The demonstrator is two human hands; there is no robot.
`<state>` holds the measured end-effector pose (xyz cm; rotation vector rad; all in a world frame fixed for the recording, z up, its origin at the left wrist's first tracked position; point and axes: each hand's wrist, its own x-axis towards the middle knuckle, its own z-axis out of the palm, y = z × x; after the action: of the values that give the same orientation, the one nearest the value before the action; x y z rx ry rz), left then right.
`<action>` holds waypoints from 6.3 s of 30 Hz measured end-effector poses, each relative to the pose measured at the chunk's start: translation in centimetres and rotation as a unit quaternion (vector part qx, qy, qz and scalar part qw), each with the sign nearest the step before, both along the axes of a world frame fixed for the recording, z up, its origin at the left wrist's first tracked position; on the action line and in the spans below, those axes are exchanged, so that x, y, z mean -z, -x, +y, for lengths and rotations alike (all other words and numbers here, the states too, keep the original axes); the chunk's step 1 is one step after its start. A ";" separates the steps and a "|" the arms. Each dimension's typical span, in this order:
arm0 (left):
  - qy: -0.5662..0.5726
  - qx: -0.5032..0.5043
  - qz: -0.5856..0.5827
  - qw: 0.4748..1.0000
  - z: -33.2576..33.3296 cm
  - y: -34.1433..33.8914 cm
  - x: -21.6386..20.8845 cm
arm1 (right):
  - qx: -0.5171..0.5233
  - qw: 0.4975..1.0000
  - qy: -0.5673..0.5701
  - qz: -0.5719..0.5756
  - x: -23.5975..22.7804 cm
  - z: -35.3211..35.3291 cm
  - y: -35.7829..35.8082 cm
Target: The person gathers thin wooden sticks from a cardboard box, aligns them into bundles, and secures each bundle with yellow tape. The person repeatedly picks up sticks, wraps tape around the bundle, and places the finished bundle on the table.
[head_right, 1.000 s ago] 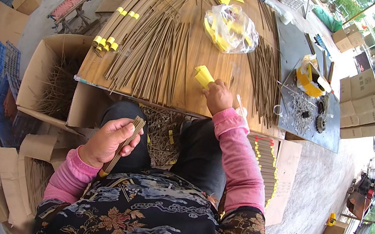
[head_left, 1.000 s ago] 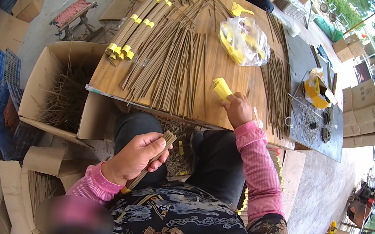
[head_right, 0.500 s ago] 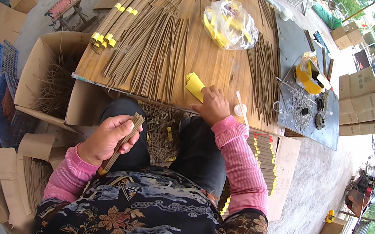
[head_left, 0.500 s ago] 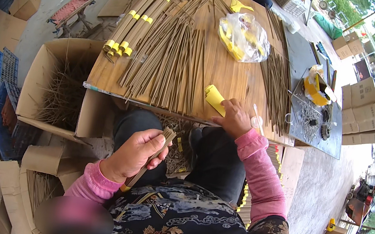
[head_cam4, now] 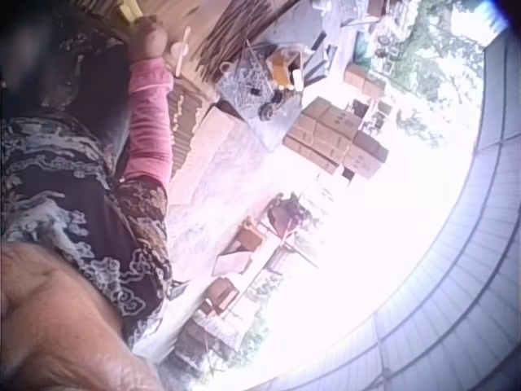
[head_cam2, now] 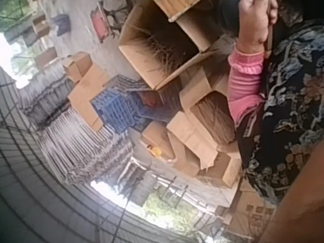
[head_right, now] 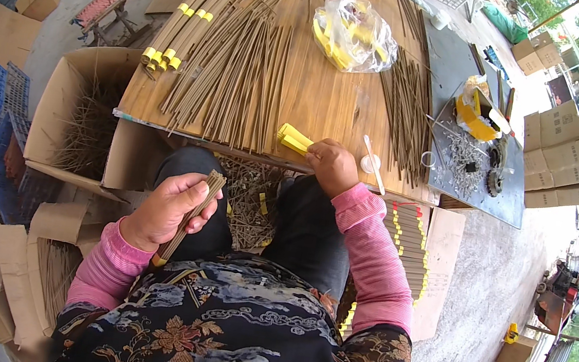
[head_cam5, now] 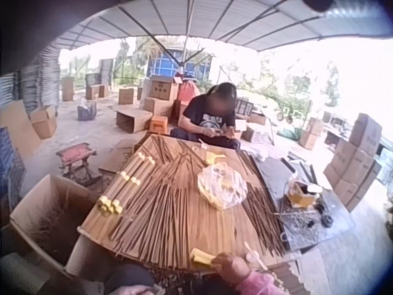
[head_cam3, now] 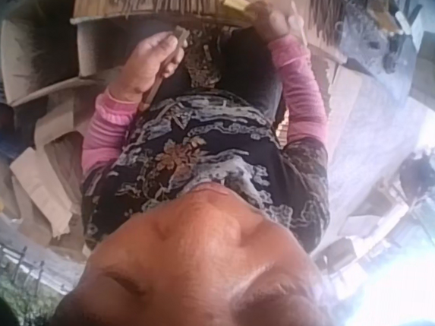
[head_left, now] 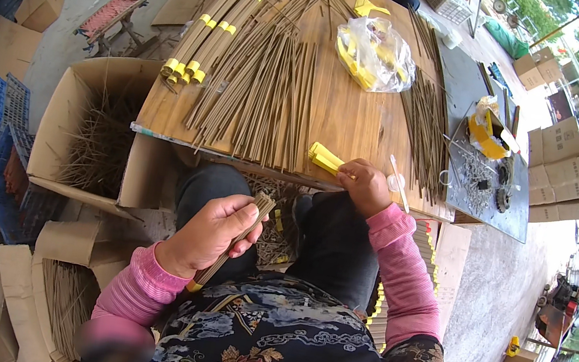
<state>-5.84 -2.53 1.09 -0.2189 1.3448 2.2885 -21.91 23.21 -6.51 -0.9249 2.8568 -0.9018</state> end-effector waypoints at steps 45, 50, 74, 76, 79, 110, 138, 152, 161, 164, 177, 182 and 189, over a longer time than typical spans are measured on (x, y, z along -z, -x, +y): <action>0.122 -0.021 0.129 0.984 3.1 -3.5 -3.3 | -0.063 0.898 0.267 -0.342 -11.7 -5.8 -13.3; 0.143 -0.015 0.155 0.977 3.2 -3.7 -2.9 | -0.057 0.908 0.263 -0.320 -11.8 -5.8 -13.3; 0.107 -0.053 0.104 0.987 4.2 -3.9 -3.1 | -0.075 0.846 0.298 -0.435 -11.0 -5.1 -12.9; 0.096 -0.043 0.091 0.990 4.1 -3.8 -3.3 | -0.090 0.843 0.321 -0.422 -10.6 -5.0 -12.7; 0.116 -0.056 0.086 0.988 4.4 -3.9 -3.5 | -0.092 0.850 0.368 -0.367 -8.6 -5.2 -12.3; 0.021 0.082 0.116 0.990 5.8 -3.6 -3.0 | -0.236 0.832 0.324 -0.383 -9.0 -1.9 -12.4; 0.010 0.028 0.054 0.998 5.7 -3.7 -2.6 | -0.127 0.965 0.228 0.000 -10.0 -2.1 -12.5; 0.071 0.028 0.063 0.995 5.8 -3.5 -2.5 | -0.057 0.951 0.298 -0.066 -8.9 -2.4 -14.4; 0.057 0.030 0.066 0.996 5.9 -3.4 -2.5 | -0.051 0.941 0.320 -0.097 -9.0 -2.4 -14.9; 0.057 0.030 0.062 0.996 6.0 -3.5 -2.6 | -0.056 0.944 0.312 -0.097 -9.1 -2.4 -14.9; 0.218 -0.058 0.177 0.958 7.1 -4.1 -2.2 | 0.002 0.974 0.219 -0.057 -10.1 -2.7 -15.1; 0.240 -0.060 0.210 0.946 7.7 -4.3 -2.2 | 0.009 0.934 0.290 -0.207 -9.8 -2.7 -15.7; 0.127 0.013 0.160 0.979 7.2 -4.2 -2.6 | -0.122 0.776 0.398 -0.474 -9.1 -1.6 -14.5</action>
<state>-1.60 4.66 3.69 0.0900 1.7921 2.1917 -7.38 21.58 2.56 -0.5310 1.4372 -1.8770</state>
